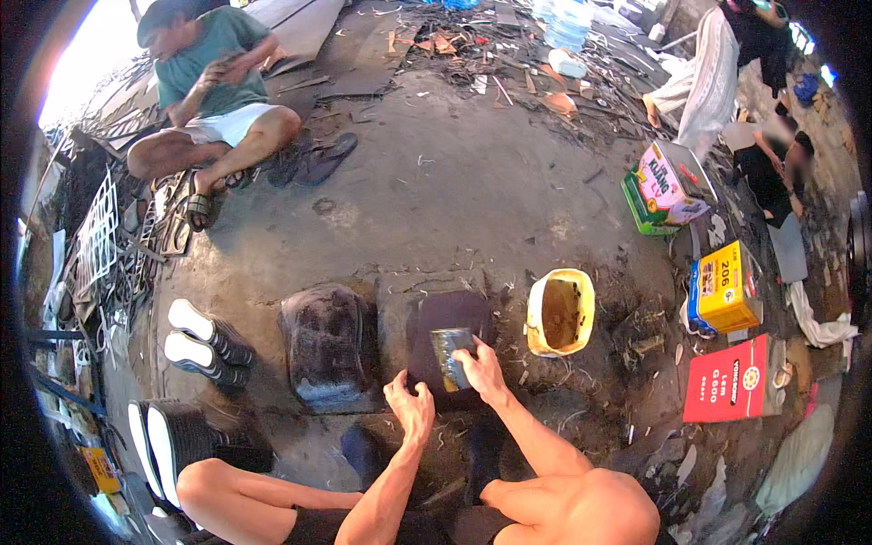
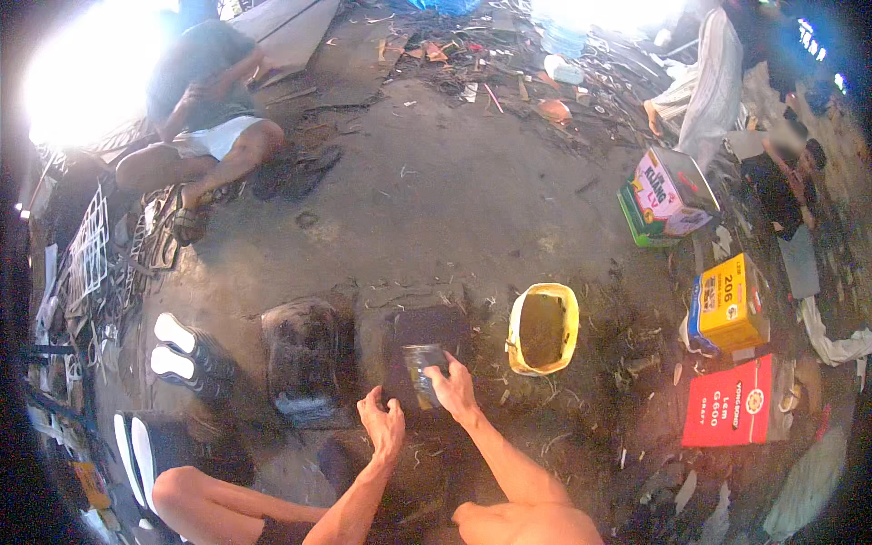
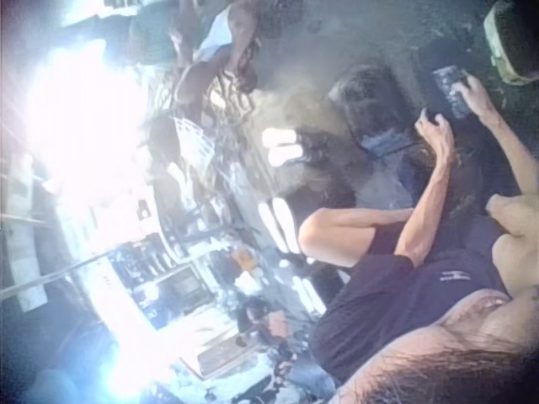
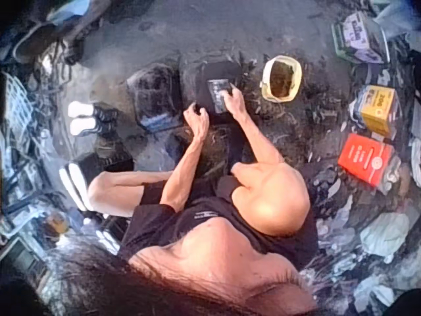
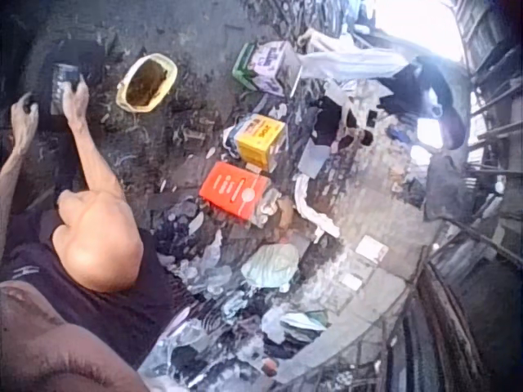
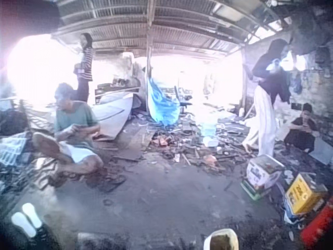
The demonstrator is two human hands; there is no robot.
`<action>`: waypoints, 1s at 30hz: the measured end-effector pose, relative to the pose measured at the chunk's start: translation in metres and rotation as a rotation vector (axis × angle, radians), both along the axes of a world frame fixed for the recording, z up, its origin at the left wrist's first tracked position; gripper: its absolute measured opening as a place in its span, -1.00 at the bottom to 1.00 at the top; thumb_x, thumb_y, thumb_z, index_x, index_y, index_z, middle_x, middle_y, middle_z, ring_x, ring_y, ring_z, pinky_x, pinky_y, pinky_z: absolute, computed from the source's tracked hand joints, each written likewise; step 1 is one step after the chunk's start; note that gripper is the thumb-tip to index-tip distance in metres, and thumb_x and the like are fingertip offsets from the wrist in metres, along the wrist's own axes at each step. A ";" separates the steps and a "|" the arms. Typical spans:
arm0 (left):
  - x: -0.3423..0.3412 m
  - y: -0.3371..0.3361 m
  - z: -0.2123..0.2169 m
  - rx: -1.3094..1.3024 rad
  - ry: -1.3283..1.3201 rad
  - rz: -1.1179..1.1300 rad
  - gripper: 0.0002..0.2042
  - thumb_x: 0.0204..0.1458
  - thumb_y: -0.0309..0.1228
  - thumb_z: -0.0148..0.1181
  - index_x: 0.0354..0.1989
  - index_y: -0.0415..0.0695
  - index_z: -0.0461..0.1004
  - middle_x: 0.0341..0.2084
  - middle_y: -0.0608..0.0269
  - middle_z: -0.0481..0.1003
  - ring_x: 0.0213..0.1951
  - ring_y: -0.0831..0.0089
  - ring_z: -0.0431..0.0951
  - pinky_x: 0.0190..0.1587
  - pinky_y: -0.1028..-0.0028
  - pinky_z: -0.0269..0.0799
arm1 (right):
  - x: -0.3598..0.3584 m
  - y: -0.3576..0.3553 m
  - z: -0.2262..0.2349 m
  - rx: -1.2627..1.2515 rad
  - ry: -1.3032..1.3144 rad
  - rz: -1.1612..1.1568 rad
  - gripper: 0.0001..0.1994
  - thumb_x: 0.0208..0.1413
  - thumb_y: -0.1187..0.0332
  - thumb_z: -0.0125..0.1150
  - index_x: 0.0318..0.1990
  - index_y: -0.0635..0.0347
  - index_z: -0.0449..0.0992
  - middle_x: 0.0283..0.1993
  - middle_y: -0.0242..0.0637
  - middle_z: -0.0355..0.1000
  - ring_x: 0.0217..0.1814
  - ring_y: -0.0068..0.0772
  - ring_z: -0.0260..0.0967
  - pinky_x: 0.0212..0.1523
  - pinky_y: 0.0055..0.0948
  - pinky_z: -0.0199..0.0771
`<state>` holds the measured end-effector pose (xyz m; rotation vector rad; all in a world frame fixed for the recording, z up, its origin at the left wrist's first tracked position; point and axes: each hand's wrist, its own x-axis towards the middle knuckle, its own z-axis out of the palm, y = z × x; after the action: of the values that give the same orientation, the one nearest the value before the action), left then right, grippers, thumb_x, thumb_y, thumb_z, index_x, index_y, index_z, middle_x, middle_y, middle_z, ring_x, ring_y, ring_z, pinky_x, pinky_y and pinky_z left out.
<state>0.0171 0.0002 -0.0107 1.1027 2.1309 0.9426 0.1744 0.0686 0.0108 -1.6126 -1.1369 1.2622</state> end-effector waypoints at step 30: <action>0.012 -0.023 0.016 0.190 0.235 -0.492 -0.58 -0.08 -0.29 0.51 -0.01 -0.07 0.61 0.12 0.04 0.39 0.13 -0.02 0.35 0.17 0.12 0.36 | 0.230 -0.008 0.109 0.128 -0.510 -0.548 -0.54 0.20 0.15 0.29 -0.03 0.49 0.51 -0.11 -0.02 0.55 -0.04 -0.17 0.48 0.08 -0.15 0.42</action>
<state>0.0295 -0.0233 0.0052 1.8052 1.8263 0.8188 0.4042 0.0602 0.1198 -2.0222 -0.9358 0.4285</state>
